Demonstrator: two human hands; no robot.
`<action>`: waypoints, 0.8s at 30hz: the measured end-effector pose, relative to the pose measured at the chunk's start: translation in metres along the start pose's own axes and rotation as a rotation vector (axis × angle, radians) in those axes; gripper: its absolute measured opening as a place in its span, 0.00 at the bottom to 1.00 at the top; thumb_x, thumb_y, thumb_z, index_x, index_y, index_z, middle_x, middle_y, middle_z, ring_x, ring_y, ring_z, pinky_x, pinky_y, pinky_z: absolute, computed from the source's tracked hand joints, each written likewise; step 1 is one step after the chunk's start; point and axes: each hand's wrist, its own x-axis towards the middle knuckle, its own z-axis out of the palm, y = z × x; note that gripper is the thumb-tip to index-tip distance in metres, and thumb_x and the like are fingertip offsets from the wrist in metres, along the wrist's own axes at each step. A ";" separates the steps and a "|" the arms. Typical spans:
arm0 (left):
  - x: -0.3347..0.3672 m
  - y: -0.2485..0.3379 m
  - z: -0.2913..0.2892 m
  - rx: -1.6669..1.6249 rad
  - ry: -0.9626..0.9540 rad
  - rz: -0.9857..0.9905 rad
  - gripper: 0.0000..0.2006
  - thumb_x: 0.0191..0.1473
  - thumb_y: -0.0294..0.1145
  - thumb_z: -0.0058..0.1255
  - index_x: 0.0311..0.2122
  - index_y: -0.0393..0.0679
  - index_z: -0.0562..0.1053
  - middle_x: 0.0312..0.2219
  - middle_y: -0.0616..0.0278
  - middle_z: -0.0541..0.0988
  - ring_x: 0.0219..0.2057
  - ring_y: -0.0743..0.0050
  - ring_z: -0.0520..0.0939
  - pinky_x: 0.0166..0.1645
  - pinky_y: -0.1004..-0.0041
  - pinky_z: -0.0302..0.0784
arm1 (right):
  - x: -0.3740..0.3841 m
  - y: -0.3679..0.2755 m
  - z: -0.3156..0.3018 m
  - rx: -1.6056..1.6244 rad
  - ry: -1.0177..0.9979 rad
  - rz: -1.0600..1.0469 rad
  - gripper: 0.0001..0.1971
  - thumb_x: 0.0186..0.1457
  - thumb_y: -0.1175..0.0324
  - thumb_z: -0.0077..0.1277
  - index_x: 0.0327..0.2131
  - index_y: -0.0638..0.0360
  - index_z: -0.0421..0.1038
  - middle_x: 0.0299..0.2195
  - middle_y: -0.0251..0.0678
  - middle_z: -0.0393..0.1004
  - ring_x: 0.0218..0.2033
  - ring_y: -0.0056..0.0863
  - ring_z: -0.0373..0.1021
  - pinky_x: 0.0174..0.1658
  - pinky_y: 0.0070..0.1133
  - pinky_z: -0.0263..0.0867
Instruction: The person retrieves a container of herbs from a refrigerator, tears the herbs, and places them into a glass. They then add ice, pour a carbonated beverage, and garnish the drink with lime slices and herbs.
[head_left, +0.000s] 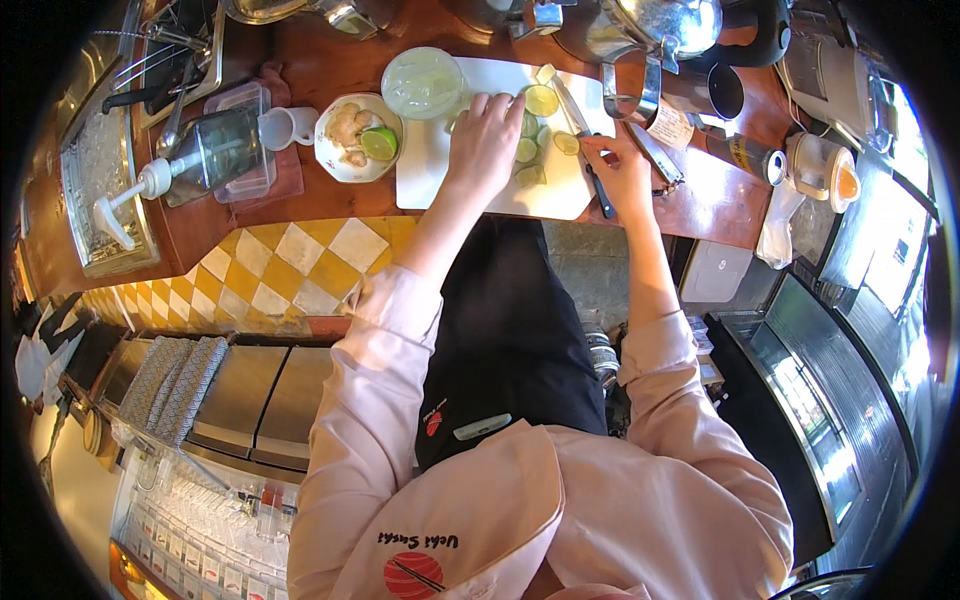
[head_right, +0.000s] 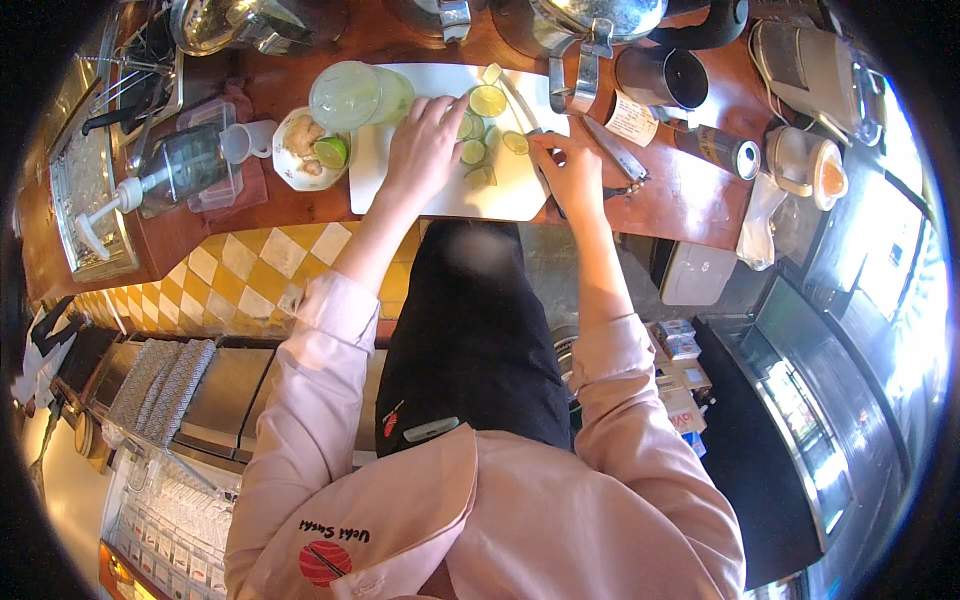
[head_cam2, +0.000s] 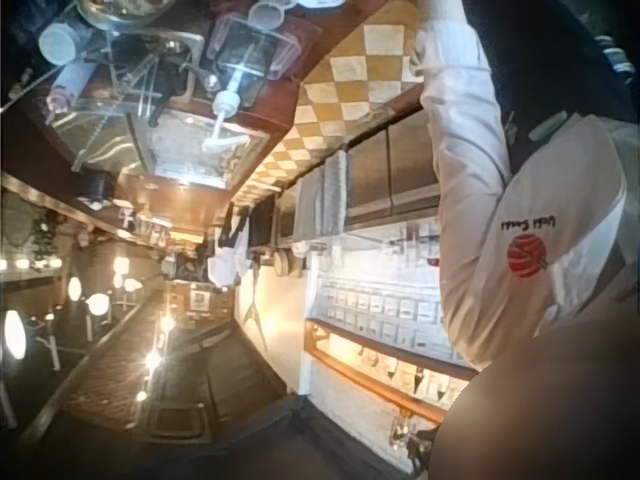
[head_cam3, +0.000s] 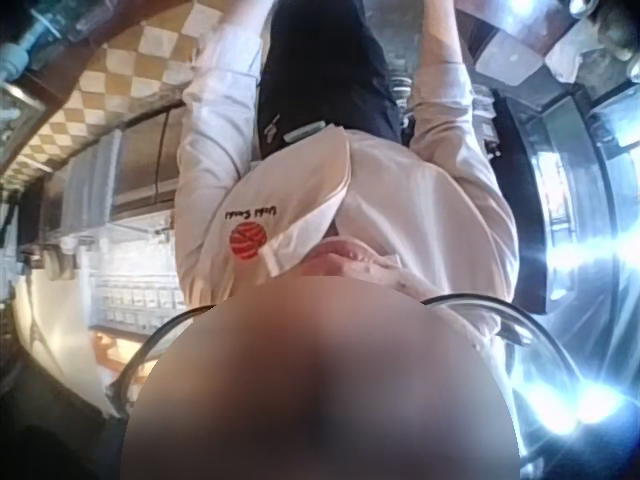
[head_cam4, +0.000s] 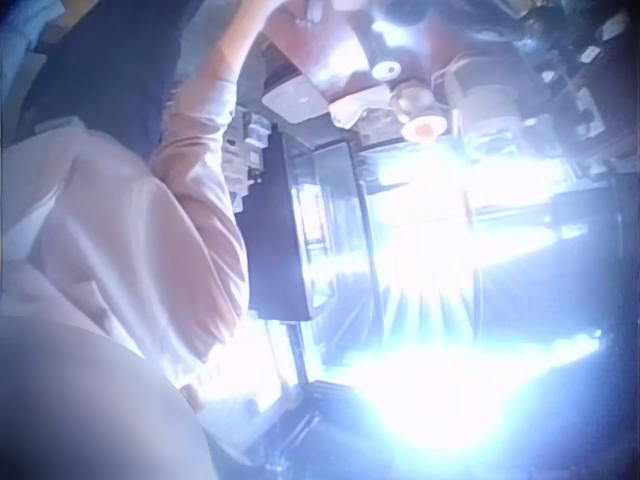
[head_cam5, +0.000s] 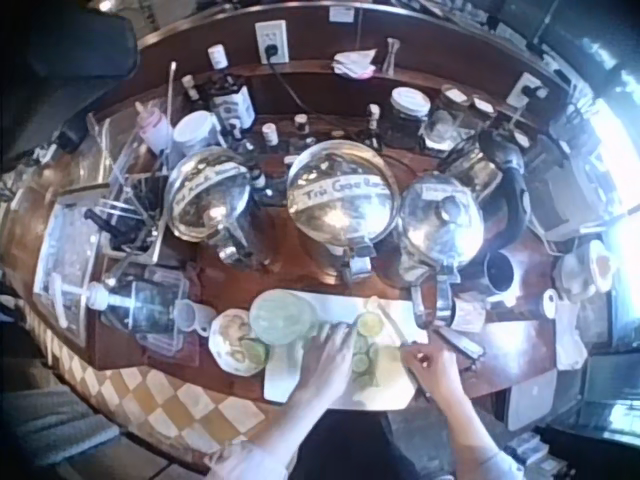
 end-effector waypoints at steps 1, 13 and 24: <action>0.002 -0.003 0.004 0.036 -0.037 0.015 0.20 0.44 0.23 0.49 0.46 0.38 0.71 0.36 0.60 0.73 0.41 0.63 0.71 0.43 0.67 0.72 | -0.006 0.002 -0.001 -0.062 0.040 -0.034 0.06 0.46 0.71 0.56 0.31 0.59 0.76 0.24 0.34 0.75 0.20 0.26 0.70 0.26 0.22 0.65; -0.063 -0.007 -0.039 -0.251 -0.007 -0.195 0.30 0.41 0.23 0.58 0.54 0.42 0.65 0.39 0.56 0.74 0.42 0.59 0.74 0.47 0.66 0.72 | -0.038 0.036 -0.017 -0.235 -0.001 -0.060 0.18 0.46 0.73 0.54 0.42 0.64 0.64 0.35 0.52 0.66 0.35 0.49 0.67 0.39 0.34 0.65; -0.112 -0.047 -0.015 -0.296 0.122 -0.231 0.23 0.39 0.28 0.63 0.45 0.43 0.73 0.38 0.59 0.71 0.42 0.60 0.72 0.47 0.66 0.70 | -0.148 -0.002 0.015 -0.116 -0.070 -0.089 0.12 0.55 0.68 0.50 0.41 0.61 0.65 0.32 0.46 0.68 0.30 0.45 0.70 0.30 0.34 0.67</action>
